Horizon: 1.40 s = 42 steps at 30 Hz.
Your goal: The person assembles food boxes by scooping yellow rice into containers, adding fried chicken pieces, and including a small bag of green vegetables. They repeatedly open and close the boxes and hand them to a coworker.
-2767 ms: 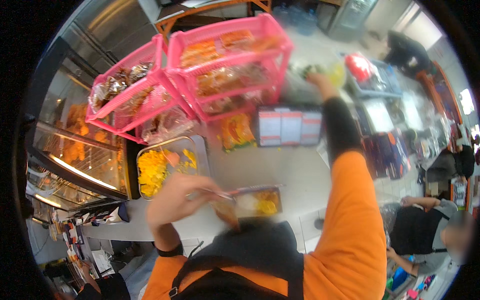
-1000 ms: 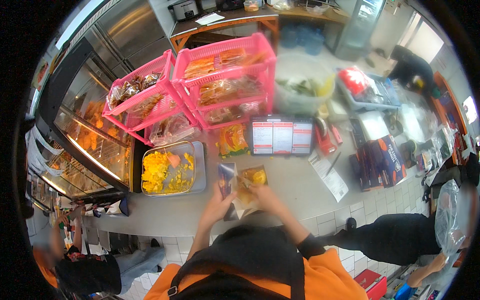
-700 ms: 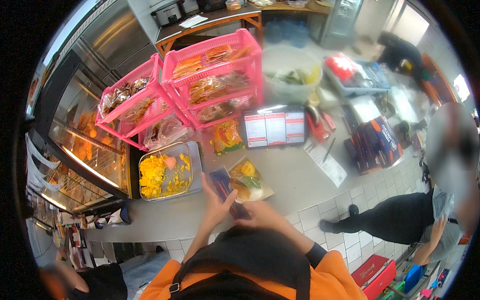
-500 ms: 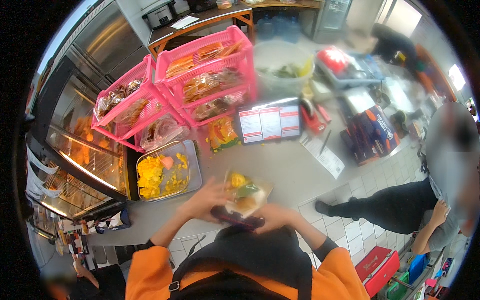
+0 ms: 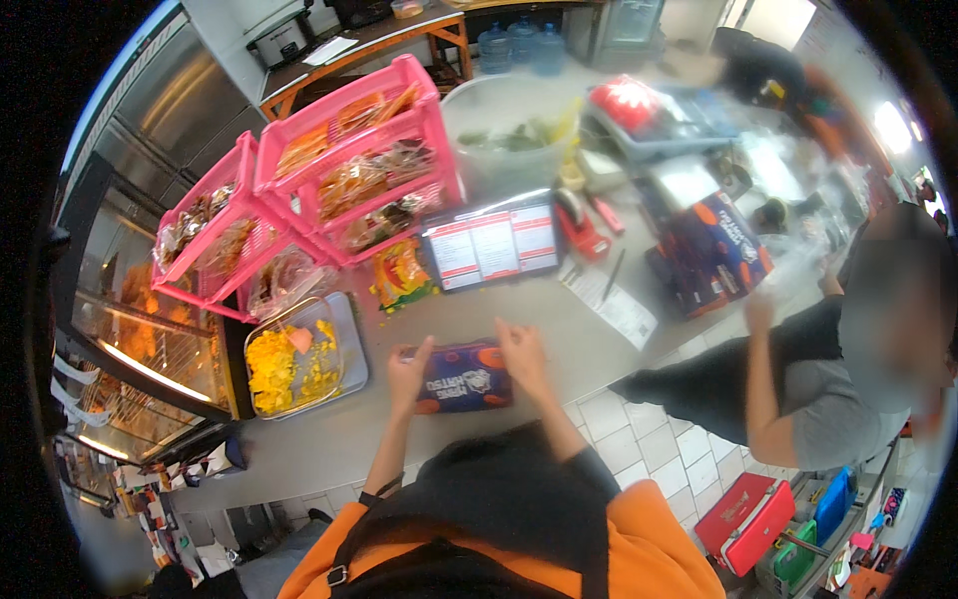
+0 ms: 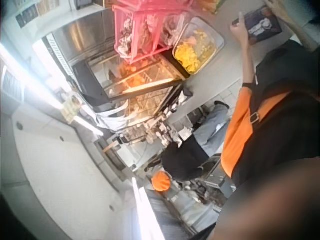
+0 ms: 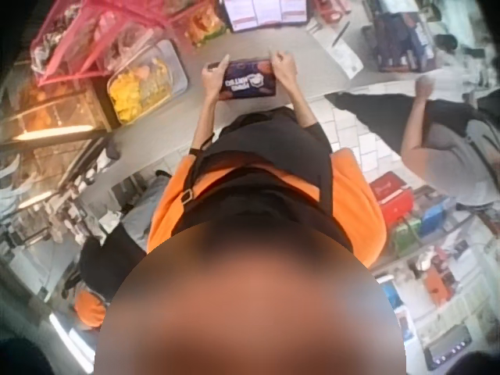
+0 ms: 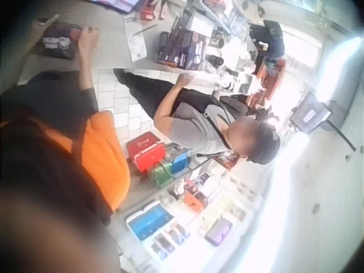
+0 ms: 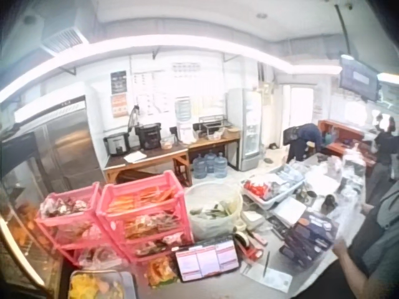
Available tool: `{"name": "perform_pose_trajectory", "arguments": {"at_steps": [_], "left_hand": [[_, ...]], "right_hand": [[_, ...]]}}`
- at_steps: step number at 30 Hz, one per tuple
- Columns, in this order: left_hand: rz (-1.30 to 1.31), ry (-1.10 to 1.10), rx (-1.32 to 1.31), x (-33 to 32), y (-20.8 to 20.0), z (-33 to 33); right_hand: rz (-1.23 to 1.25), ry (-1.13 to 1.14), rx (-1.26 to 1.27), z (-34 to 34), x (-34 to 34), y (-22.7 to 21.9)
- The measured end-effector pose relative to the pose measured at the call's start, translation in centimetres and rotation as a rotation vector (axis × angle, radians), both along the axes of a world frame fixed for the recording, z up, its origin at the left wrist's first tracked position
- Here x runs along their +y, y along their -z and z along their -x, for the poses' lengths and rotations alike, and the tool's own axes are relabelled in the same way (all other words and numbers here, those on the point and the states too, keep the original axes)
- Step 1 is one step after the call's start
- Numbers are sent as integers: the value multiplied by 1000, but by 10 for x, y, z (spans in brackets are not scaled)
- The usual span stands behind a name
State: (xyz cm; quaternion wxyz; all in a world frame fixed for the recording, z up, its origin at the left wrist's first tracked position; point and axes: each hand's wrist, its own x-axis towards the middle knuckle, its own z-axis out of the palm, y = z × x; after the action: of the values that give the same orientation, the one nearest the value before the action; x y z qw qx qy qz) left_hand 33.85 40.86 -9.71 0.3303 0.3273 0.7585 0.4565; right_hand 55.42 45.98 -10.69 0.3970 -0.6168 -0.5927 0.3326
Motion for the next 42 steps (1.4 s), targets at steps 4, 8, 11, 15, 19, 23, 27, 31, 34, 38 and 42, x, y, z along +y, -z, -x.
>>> {"name": "perform_pose_trajectory", "arguments": {"at_steps": [4,8,11,15,19,23,27,31,34,38,42], "left_hand": [[132,-13,-307,8,15,2],[191,-111,-331,-2,14,-11],[326,-173,-461,-13,1,-28],[221,-147,-522,-26,-18,-57],[-156,-53,-450,-17,-29,-80],[-179,-42,-486,1,-30,-95],[-282,180,-475,9,-32,-98],[-260,361,-483,13,-36,-93],[-255,419,-438,16,-38,-90],[-281,416,-415,18,-40,-92],[-261,484,-340,25,-40,-90]], "right_hand": [[305,-71,-154,4,14,7],[160,-90,-352,2,2,11],[22,4,-182,-7,-4,19],[48,-51,-9,-27,2,11],[215,-308,325,-60,11,-28],[160,-608,297,-99,40,-50],[-24,43,5,-139,123,-33],[64,29,-112,-176,187,-32],[470,-251,712,-193,187,-31],[283,-82,967,-203,161,9],[137,112,404,-208,166,41]]}}
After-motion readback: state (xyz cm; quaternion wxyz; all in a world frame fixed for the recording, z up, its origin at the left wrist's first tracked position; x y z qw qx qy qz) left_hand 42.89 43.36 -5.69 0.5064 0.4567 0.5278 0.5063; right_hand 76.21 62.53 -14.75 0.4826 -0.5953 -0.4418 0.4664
